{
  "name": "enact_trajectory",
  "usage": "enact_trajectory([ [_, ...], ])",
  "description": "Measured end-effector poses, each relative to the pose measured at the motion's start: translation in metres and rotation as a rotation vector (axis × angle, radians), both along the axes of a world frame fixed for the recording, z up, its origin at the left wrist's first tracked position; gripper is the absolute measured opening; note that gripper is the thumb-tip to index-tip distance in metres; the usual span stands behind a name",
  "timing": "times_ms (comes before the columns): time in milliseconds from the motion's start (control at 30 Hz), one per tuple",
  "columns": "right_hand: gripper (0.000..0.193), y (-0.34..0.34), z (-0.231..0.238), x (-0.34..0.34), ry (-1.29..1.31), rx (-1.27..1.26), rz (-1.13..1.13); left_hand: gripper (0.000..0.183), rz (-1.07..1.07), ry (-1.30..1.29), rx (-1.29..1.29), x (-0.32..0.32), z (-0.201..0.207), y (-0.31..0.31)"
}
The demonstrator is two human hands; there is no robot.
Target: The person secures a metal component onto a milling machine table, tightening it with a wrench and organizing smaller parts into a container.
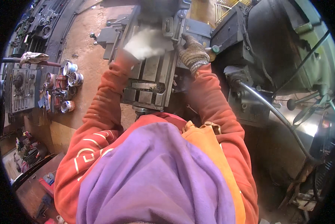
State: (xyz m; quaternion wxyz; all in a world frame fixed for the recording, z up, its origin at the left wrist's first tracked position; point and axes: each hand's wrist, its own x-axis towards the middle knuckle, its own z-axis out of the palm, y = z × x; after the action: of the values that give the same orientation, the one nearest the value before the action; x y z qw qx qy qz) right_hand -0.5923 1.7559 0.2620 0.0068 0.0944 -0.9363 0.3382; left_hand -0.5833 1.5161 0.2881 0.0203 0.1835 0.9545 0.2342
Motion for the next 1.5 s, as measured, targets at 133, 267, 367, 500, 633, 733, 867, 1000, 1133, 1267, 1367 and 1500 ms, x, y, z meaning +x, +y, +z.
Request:
enact_trajectory([
  [133, 0.062, -0.006, 0.01, -0.017, 0.069, 0.07, 0.066, 0.063, 0.153, -0.052, -0.049, 0.024, 0.006, 0.01],
  [267, 0.066, -0.037, 0.033, -0.038, -0.047, 0.145, 0.078, 0.054, 0.086, 0.037, -0.039, 0.011, -0.014, -0.002],
  [367, 0.059, -0.047, 0.03, -0.048, -0.028, 0.12, 0.082, 0.048, 0.021, 0.039, 0.025, -0.013, -0.031, -0.012],
  [500, 0.056, -0.058, 0.047, -0.05, -0.084, 0.221, 0.162, 0.048, 0.023, -0.055, 0.105, -0.028, -0.052, -0.022],
  [633, 0.056, -0.039, 0.044, -0.065, -0.026, 0.171, 0.123, 0.049, 0.178, -0.199, -0.048, -0.01, 0.008, 0.015],
  [733, 0.051, -0.02, 0.032, -0.086, -0.153, -0.003, 0.193, 0.051, 0.255, -0.076, -0.048, -0.005, -0.009, 0.017],
  [867, 0.048, 0.007, 0.035, -0.073, -0.282, -0.025, 0.273, 0.053, 0.284, -0.041, -0.015, 0.009, -0.007, 0.008],
  [1000, 0.046, 0.025, -0.012, -0.059, -0.065, -0.059, 0.389, 0.052, 0.264, 0.003, 0.009, 0.007, -0.006, 0.014],
  [1133, 0.042, 0.016, -0.013, -0.058, 0.042, 0.071, 0.367, 0.052, 0.247, -0.077, -0.017, -0.005, -0.015, 0.011],
  [1267, 0.038, 0.01, -0.017, -0.066, -0.006, 0.029, 0.292, 0.051, 0.264, -0.111, -0.021, -0.003, -0.003, 0.015],
  [1367, 0.042, 0.001, 0.005, -0.07, -0.063, 0.144, 0.366, 0.051, 0.267, -0.053, -0.018, -0.003, -0.021, 0.013],
  [1500, 0.038, -0.01, 0.032, -0.077, -0.109, 0.314, 0.445, 0.052, 0.238, -0.018, -0.015, -0.006, -0.024, 0.009],
])
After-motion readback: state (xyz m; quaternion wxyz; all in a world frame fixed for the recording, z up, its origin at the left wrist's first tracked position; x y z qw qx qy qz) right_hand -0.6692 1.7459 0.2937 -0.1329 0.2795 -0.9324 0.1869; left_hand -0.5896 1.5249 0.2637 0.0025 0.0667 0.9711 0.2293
